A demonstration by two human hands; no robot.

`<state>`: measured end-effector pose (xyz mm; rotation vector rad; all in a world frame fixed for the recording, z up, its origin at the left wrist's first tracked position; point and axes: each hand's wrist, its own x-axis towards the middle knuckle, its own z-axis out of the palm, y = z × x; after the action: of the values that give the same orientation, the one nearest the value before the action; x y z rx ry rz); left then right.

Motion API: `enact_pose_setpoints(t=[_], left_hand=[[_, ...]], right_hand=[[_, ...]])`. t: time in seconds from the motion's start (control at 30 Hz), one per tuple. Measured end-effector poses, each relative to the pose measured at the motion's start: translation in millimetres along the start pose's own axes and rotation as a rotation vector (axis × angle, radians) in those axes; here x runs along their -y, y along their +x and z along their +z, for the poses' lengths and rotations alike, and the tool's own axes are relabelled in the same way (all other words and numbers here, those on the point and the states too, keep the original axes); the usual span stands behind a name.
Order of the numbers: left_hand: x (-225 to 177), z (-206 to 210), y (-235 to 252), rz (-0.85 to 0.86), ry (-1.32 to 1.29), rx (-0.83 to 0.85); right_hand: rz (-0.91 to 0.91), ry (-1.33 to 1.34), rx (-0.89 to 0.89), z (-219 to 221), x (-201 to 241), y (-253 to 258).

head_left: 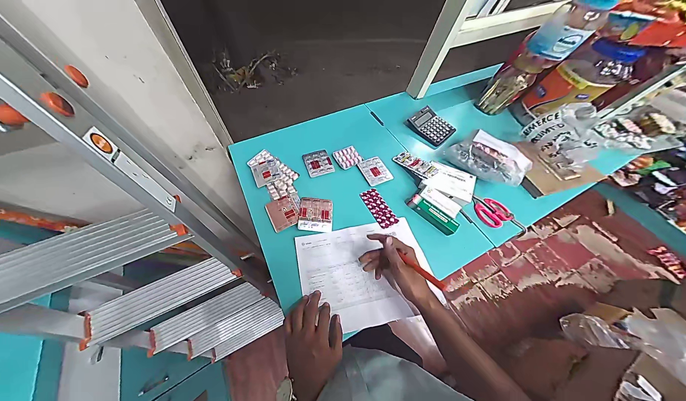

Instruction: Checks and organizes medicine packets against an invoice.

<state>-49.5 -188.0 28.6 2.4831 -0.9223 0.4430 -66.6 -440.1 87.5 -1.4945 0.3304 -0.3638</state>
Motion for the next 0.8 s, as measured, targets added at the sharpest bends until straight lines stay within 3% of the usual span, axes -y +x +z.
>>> enact_pose_setpoints(t=[0.2, 0.3, 0.4, 0.6, 0.67, 0.8], left_hand=[[-4, -1, 0, -0.014, 0.018, 0.010], [-4, -6, 1, -0.028, 0.008, 0.036], [-5, -11, 3, -0.035, -0.014, 0.070], [-5, -14, 4, -0.028, -0.007, 0.093], [-4, -14, 5, -0.030, -0.019, 0.079], [-1, -10, 5, -0.006, -0.017, 0.079]], right_hand=[[-0.152, -0.661, -0.171, 45, 25, 157], [0.035, -1.070, -0.200, 77, 19, 216], [0.156, -1.290, -0.162, 99, 11, 239], [0.093, -1.202, -0.216, 95, 26, 234], [-0.141, -1.132, -0.203, 77, 37, 225], [-0.553, -0.927, -0.003, 39, 75, 193]])
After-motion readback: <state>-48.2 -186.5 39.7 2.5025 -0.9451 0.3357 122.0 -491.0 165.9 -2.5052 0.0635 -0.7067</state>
